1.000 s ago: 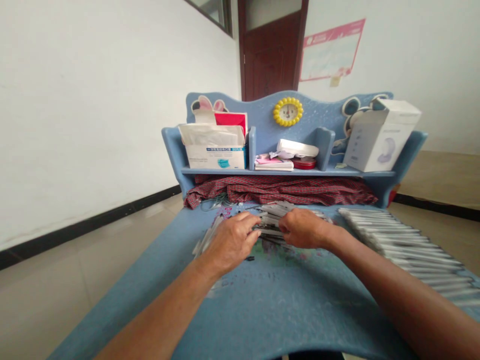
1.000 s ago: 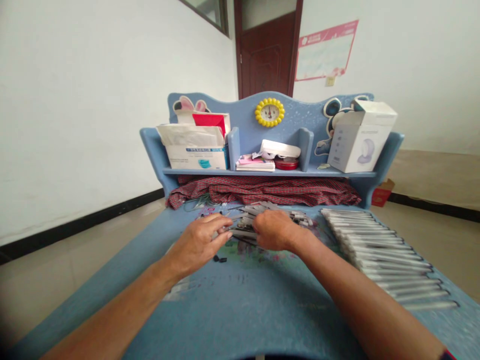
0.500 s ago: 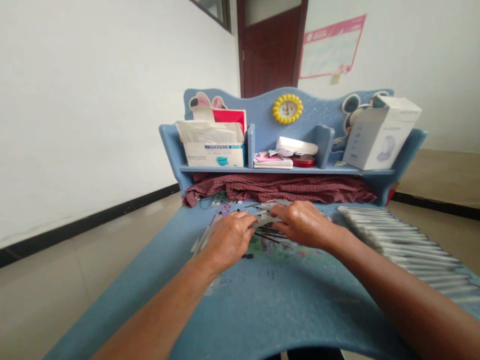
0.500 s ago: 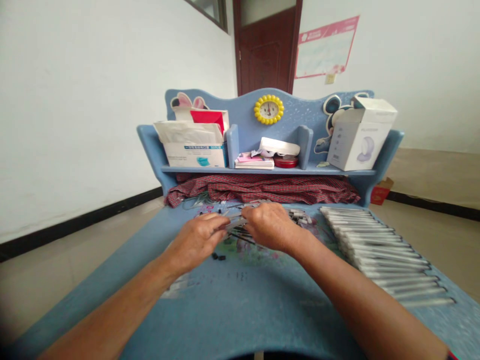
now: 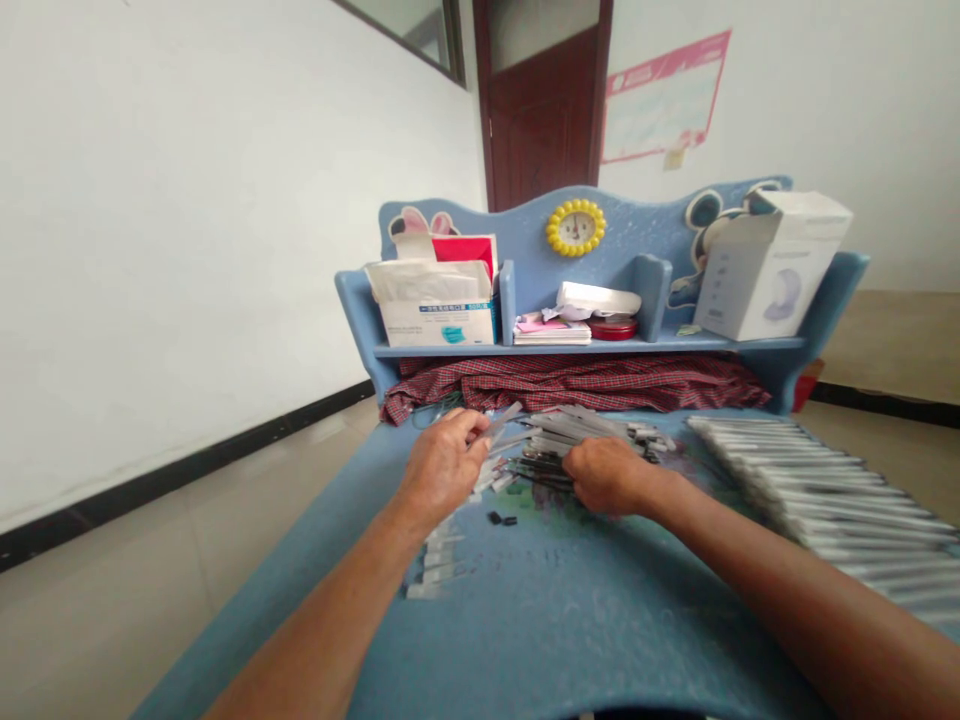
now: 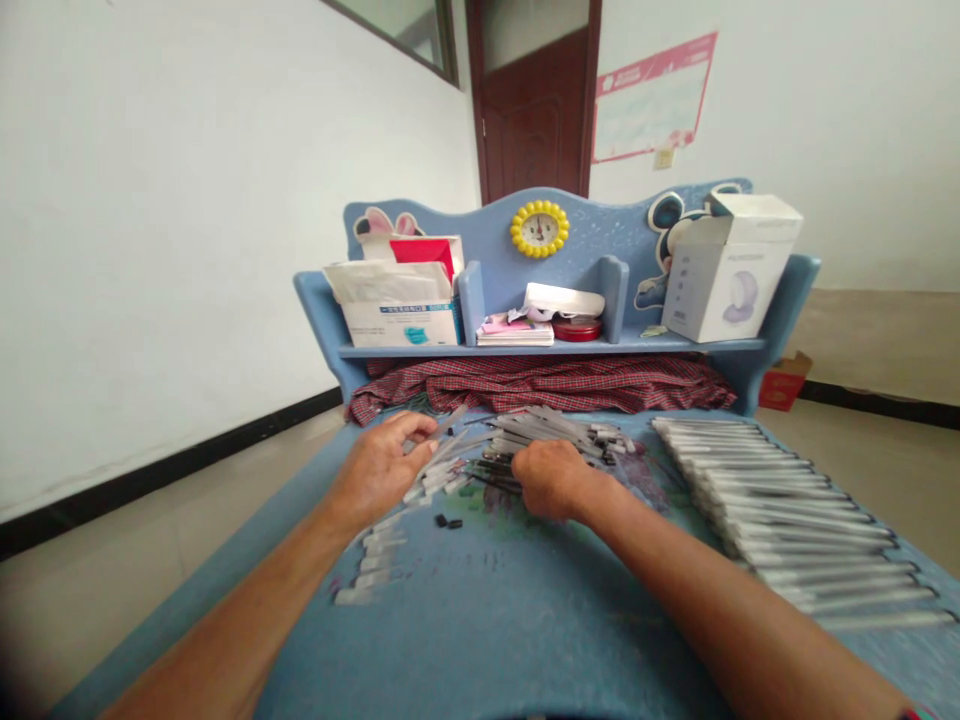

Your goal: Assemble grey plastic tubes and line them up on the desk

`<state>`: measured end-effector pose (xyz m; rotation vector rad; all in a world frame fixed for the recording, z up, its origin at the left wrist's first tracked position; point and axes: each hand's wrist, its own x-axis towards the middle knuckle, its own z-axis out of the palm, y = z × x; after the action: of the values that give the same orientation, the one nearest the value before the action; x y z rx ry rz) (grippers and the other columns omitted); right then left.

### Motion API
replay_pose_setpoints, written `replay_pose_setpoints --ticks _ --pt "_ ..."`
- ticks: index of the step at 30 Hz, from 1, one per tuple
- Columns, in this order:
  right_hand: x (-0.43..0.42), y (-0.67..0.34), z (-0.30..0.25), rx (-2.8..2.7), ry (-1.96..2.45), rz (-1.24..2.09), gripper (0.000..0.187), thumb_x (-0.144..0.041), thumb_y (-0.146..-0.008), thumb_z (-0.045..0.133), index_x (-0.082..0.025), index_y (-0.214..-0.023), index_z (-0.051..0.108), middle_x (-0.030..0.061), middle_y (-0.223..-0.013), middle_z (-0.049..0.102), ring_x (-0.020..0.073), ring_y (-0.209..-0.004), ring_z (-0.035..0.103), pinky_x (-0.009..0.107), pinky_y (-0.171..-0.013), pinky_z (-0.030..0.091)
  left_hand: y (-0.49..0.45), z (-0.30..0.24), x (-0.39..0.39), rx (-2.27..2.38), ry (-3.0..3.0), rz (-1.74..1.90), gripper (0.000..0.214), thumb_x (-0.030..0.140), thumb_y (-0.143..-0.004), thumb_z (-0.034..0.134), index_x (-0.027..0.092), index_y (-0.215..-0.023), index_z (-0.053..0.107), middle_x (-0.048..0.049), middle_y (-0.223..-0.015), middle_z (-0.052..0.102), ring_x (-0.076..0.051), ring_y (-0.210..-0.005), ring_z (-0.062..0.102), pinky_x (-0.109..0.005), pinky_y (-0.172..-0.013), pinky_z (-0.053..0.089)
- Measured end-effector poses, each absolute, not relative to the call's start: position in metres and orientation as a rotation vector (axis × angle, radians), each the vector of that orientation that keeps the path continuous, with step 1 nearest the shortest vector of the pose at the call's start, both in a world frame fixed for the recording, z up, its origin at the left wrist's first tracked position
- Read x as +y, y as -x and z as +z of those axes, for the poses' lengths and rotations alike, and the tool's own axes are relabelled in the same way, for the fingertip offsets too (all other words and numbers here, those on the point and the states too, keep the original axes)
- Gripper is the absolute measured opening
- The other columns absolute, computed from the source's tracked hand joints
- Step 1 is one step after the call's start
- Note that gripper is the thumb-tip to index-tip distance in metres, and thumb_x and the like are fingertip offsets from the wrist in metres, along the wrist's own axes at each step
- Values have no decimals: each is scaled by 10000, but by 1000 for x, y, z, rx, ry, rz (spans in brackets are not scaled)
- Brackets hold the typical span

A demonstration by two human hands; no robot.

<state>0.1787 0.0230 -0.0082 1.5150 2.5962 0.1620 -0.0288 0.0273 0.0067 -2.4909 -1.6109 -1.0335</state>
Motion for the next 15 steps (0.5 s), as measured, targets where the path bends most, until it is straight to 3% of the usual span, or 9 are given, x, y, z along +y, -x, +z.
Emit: replay_pose_setpoints --ticks 7,15 --pt "23 -190 1 2707 -1508 251 277 -171 -793 419 -116 -850 684 177 -825 702 276 -760 670 323 -606 454 38 7 33 -1637 2467 -1084 92 167 -762 515 191 -825 577 19 -706 622 -146 -680 584 -259 -645 438" --pt "21 -202 19 2801 -1524 478 258 -184 -838 379 -148 -868 632 119 -759 692 218 -691 650 267 -561 362 41 2 36 -1505 2521 -873 131 124 -772 482 165 -860 569 -55 -847 641 -205 -826 608 -316 -740 448"
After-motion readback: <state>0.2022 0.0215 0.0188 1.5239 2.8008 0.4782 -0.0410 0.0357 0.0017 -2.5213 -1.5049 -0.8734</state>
